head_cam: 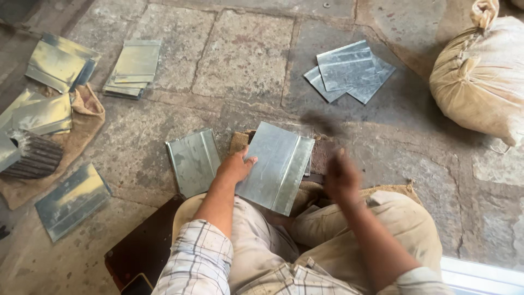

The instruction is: The person hammers the edges of metal sheets using a hammer while sitting on the floor.

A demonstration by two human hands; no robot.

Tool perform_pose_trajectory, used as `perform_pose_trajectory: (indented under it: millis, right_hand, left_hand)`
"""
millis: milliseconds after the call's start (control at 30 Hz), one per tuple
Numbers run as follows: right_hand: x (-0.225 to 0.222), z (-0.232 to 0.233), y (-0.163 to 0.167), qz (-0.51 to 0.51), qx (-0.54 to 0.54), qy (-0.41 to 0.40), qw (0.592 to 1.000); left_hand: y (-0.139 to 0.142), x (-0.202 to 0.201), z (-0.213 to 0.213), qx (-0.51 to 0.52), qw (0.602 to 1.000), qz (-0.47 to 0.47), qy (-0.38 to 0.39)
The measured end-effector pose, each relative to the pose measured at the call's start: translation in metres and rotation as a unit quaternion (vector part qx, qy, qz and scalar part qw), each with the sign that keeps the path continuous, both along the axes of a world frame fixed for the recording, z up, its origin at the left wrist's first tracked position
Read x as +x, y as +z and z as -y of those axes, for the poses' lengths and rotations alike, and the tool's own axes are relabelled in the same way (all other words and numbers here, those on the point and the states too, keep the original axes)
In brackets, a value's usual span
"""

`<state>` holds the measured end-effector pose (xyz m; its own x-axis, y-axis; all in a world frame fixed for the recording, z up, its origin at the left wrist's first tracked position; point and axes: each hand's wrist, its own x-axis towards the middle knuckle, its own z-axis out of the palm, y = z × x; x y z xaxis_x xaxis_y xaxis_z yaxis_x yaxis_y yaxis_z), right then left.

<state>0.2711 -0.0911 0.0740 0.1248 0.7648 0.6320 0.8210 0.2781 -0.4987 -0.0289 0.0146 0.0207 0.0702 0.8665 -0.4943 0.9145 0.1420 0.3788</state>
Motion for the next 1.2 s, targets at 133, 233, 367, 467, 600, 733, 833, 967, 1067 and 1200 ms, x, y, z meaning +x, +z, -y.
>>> perform_pose_trajectory:
  millis: [133, 233, 367, 467, 600, 733, 833, 967, 1067, 1200]
  right_hand:
    - [-0.006, -0.001, -0.006, -0.114, -0.280, -0.064, 0.951]
    - [0.005, -0.013, 0.050, -0.151, -0.136, -0.030, 0.979]
    - [0.030, -0.037, 0.119, -0.078, 0.178, 0.038, 0.980]
    - [0.034, -0.040, 0.104, -0.101, 0.243, 0.021, 0.965]
    - [0.015, -0.017, 0.012, -0.029, 0.253, -0.101, 0.962]
    - [0.002, 0.001, -0.036, -0.075, -0.262, -0.023, 0.962]
    - [0.008, -0.007, -0.003, -0.098, -0.262, -0.088, 0.956]
    - [0.020, -0.028, 0.077, -0.029, 0.001, -0.088, 0.996]
    - [0.023, -0.029, 0.100, -0.115, 0.174, 0.050, 0.977]
    - [0.005, -0.017, 0.059, -0.127, 0.191, -0.032, 0.973]
  left_hand:
    - [-0.002, -0.002, -0.001, -0.003, 1.000, 0.008, 0.004]
    - [0.000, -0.004, -0.002, 0.029, 0.998, 0.064, -0.006]
    - [0.005, -0.004, 0.003, 0.014, 0.999, 0.043, 0.003]
    - [0.010, -0.001, 0.002, 0.009, 1.000, 0.026, 0.008]
    - [0.014, 0.000, 0.001, 0.005, 1.000, 0.029, 0.001]
    - [0.012, 0.000, -0.001, -0.017, 1.000, 0.006, 0.010]
    - [0.006, -0.003, 0.001, 0.027, 0.999, 0.009, -0.019]
    - [0.000, -0.006, 0.001, 0.057, 0.997, 0.042, -0.018]
    - [0.000, -0.006, -0.002, 0.029, 0.999, 0.003, -0.014]
    - [0.005, -0.004, -0.002, 0.015, 1.000, -0.003, -0.013]
